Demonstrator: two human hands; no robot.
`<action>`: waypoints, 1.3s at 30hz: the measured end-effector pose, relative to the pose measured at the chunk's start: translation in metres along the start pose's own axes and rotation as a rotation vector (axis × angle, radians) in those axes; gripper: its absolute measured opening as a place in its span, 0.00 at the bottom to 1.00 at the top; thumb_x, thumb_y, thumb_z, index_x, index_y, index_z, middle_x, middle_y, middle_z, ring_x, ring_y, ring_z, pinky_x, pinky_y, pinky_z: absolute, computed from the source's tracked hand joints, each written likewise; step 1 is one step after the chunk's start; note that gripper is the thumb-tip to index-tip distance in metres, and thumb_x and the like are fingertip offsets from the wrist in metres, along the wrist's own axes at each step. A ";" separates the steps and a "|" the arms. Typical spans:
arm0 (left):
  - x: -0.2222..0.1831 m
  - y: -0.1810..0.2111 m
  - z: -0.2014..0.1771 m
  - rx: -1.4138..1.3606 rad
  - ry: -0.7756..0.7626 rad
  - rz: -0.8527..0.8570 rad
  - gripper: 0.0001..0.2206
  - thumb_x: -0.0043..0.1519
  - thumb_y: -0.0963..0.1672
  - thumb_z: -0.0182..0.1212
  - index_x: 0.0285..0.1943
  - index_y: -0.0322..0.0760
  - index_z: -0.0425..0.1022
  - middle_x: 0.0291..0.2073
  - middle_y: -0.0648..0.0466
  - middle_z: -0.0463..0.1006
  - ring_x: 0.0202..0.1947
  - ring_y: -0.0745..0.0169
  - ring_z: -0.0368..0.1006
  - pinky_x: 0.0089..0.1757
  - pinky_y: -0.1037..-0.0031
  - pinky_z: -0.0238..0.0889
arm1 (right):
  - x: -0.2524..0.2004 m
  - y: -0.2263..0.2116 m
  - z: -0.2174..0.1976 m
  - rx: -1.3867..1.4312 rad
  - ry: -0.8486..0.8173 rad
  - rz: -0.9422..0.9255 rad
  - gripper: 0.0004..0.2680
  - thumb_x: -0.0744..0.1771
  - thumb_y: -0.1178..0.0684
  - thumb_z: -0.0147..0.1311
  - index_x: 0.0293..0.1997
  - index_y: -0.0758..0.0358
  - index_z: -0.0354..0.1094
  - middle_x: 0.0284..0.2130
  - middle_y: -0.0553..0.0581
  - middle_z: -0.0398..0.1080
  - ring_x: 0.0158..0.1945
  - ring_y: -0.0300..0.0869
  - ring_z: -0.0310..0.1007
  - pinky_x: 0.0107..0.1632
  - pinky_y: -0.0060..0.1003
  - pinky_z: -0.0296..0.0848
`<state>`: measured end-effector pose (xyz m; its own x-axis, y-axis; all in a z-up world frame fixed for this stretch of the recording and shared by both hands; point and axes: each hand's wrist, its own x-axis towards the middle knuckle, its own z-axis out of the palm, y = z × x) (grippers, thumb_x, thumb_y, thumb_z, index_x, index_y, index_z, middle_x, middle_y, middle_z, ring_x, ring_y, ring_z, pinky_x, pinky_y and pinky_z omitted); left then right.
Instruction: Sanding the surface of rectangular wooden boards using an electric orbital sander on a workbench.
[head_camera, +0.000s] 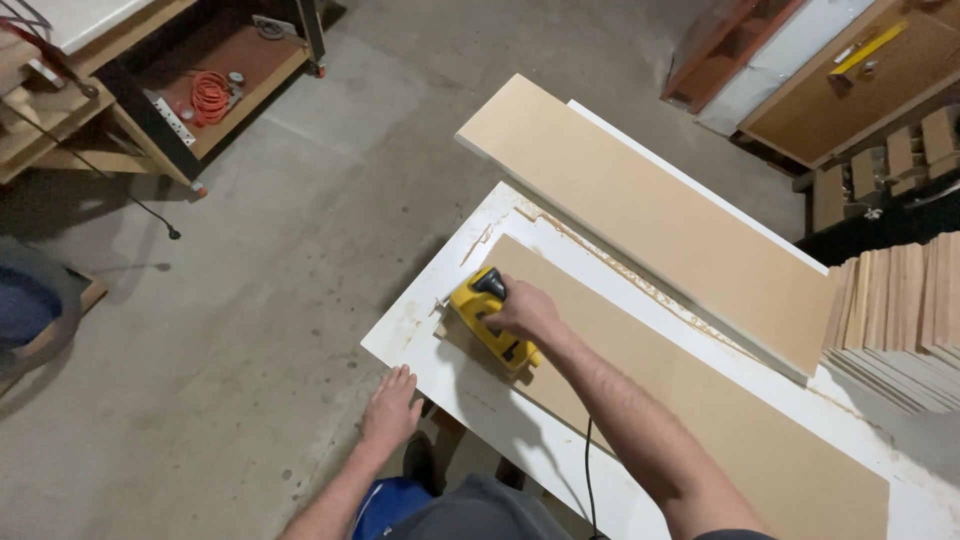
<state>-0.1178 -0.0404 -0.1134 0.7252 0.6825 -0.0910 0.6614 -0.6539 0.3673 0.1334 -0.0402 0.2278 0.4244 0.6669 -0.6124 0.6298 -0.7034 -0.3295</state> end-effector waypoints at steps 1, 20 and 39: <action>0.000 0.001 -0.003 0.003 0.000 -0.004 0.27 0.64 0.49 0.57 0.71 0.33 0.64 0.73 0.45 0.60 0.74 0.50 0.53 0.70 0.59 0.43 | 0.000 -0.003 -0.008 0.001 -0.002 -0.004 0.19 0.66 0.48 0.60 0.64 0.48 0.61 0.51 0.51 0.75 0.48 0.40 0.78 0.49 0.35 0.81; -0.001 0.008 -0.017 0.008 -0.138 -0.032 0.28 0.68 0.50 0.52 0.75 0.32 0.57 0.76 0.45 0.54 0.77 0.50 0.46 0.71 0.61 0.39 | 0.098 0.031 -0.061 0.131 0.295 0.173 0.21 0.60 0.43 0.62 0.57 0.49 0.65 0.44 0.54 0.77 0.42 0.44 0.76 0.42 0.39 0.74; 0.027 0.032 -0.079 0.104 -0.361 -0.130 0.21 0.70 0.50 0.45 0.68 0.37 0.71 0.66 0.47 0.71 0.70 0.56 0.65 0.66 0.68 0.57 | 0.006 0.126 0.053 -0.217 0.037 -0.104 0.28 0.58 0.37 0.62 0.64 0.45 0.60 0.52 0.54 0.70 0.56 0.57 0.74 0.57 0.51 0.75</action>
<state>-0.0926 -0.0171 -0.0314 0.6427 0.6152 -0.4566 0.7545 -0.6119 0.2375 0.1805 -0.1375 0.1440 0.3714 0.7443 -0.5550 0.7944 -0.5642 -0.2250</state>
